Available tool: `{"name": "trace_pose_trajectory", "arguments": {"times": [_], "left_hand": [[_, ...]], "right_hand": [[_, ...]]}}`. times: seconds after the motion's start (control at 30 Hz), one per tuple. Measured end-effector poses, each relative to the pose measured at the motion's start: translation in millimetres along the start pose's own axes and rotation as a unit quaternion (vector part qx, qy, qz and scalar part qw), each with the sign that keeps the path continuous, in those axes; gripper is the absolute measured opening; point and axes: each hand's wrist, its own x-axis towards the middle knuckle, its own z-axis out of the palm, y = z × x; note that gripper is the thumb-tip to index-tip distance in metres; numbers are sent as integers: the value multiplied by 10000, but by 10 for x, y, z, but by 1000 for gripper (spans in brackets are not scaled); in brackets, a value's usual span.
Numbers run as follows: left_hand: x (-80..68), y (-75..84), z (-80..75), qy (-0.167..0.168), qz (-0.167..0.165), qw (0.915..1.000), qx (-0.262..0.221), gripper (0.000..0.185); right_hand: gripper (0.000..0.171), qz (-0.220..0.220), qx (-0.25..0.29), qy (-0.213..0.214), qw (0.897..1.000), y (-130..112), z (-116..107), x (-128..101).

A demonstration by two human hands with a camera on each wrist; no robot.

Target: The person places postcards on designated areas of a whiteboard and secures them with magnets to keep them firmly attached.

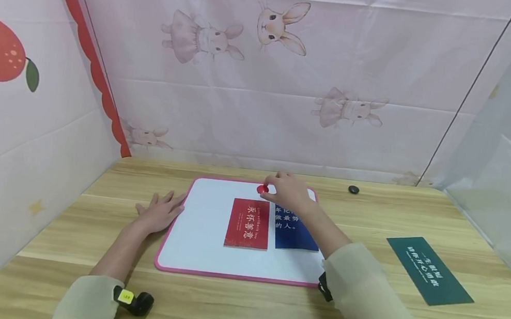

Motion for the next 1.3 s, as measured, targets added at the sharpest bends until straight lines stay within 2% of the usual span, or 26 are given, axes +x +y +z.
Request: {"name": "trace_pose_trajectory", "arguments": {"times": [0.53,0.8,1.13,1.3], "left_hand": [[-26,16,-4,46,42,10000,-38,51],[-24,10,-10,28,46,10000,-37,52],[-12,6,-5,5,30,10000,-43,52],[-13,7,-7,-1,10,10000,-52,52]], "right_hand": [[40,121,-12,-149,9998,-96,121,81],[37,149,-158,-428,9988,-161,160,148],[36,195,-42,-620,9979,-126,239,213],[36,120,-197,-710,9972,-127,268,228]]}}
